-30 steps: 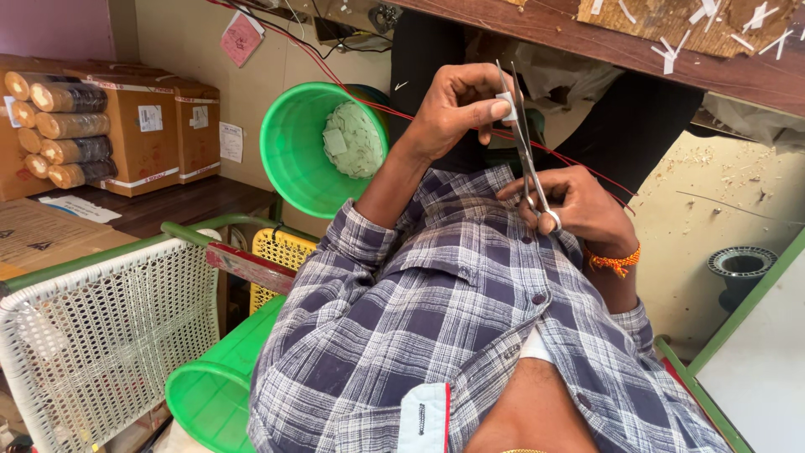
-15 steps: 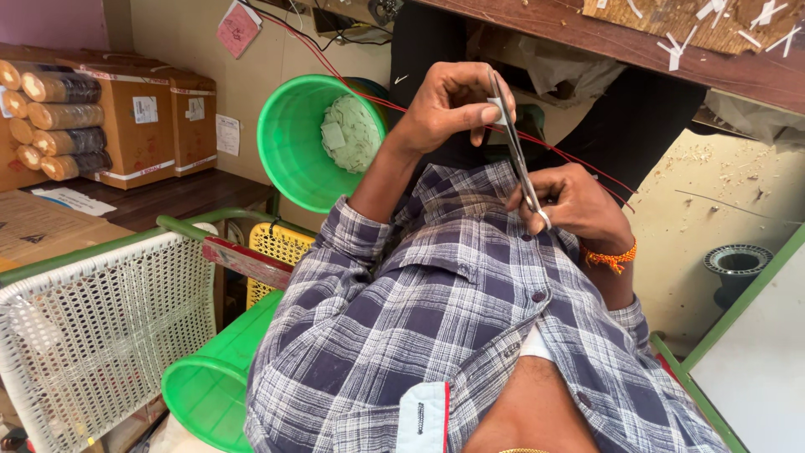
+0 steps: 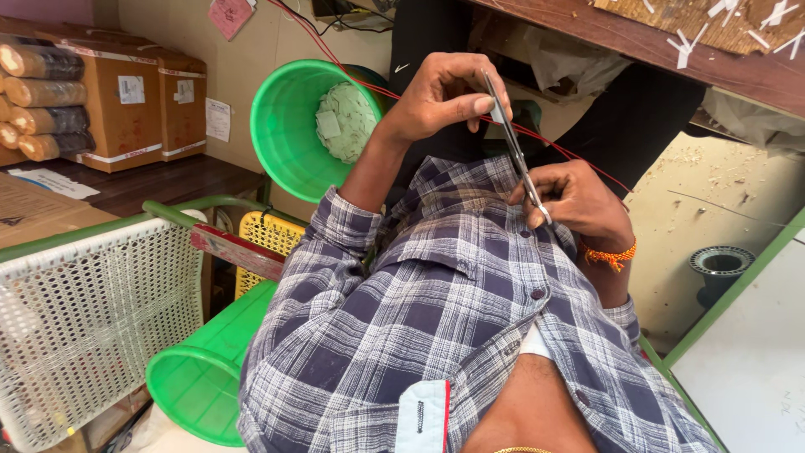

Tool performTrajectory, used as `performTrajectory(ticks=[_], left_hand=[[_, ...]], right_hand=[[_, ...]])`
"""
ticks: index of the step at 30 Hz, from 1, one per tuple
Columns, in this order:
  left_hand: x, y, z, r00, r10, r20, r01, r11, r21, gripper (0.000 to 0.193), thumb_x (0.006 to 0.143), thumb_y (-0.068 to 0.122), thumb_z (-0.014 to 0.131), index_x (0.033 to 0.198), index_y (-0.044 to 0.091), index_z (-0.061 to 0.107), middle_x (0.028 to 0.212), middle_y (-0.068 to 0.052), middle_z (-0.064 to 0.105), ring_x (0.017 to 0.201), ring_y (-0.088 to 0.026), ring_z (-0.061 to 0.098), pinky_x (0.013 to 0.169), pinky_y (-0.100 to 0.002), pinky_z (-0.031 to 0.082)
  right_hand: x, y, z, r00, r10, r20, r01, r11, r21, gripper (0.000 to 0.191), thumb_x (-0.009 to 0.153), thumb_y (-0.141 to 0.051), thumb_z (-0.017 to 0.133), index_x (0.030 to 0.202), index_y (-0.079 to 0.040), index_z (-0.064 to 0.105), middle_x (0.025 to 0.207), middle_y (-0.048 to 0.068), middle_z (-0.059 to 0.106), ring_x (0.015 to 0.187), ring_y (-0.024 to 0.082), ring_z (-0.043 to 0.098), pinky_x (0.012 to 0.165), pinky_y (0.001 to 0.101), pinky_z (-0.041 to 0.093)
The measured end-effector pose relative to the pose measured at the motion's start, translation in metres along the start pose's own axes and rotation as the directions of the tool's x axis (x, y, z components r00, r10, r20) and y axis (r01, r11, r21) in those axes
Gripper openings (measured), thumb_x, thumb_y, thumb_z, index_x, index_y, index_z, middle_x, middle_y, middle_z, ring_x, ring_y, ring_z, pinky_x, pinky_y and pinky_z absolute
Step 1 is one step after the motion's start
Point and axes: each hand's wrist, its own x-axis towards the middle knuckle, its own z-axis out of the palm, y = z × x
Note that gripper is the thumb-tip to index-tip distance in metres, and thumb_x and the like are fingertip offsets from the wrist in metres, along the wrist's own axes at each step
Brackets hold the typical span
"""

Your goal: The person cuts small white insulating sleeves with scissors and places them onto the copper windings of a stator assembly. They repeatedly pick up sleeves, cut them to size, and slide them onto the wires of the stator core.

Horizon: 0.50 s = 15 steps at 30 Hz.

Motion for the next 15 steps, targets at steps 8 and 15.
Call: performTrajectory(ticks=[8, 15], left_hand=[[0.006, -0.008, 0.011, 0.99, -0.061, -0.124, 0.053, 0.996, -0.068, 0.016, 0.107, 0.018, 0.068, 0.114, 0.003, 0.066, 0.097, -0.008, 0.074, 0.084, -0.012, 0.073, 0.061, -0.024, 0.056], [0.011, -0.032, 0.036, 0.897, -0.24, -0.372, 0.164, 0.961, -0.223, 0.017, 0.103, 0.016, 0.065, 0.114, 0.004, 0.065, 0.089, -0.003, 0.066, 0.069, -0.009, 0.064, 0.05, -0.021, 0.048]], right_hand=[[-0.024, -0.009, 0.001, 0.953, -0.181, -0.242, 0.152, 0.979, -0.134, 0.041, 0.076, -0.022, 0.087, 0.105, 0.005, 0.075, 0.081, 0.009, 0.074, 0.072, 0.012, 0.069, 0.066, 0.0226, 0.053], [-0.083, -0.086, -0.018, 0.527, -0.314, -0.79, 0.173, 0.949, -0.263, 0.059, 0.086, -0.031, 0.086, 0.128, -0.002, 0.056, 0.086, 0.009, 0.073, 0.074, 0.013, 0.07, 0.064, 0.0218, 0.056]])
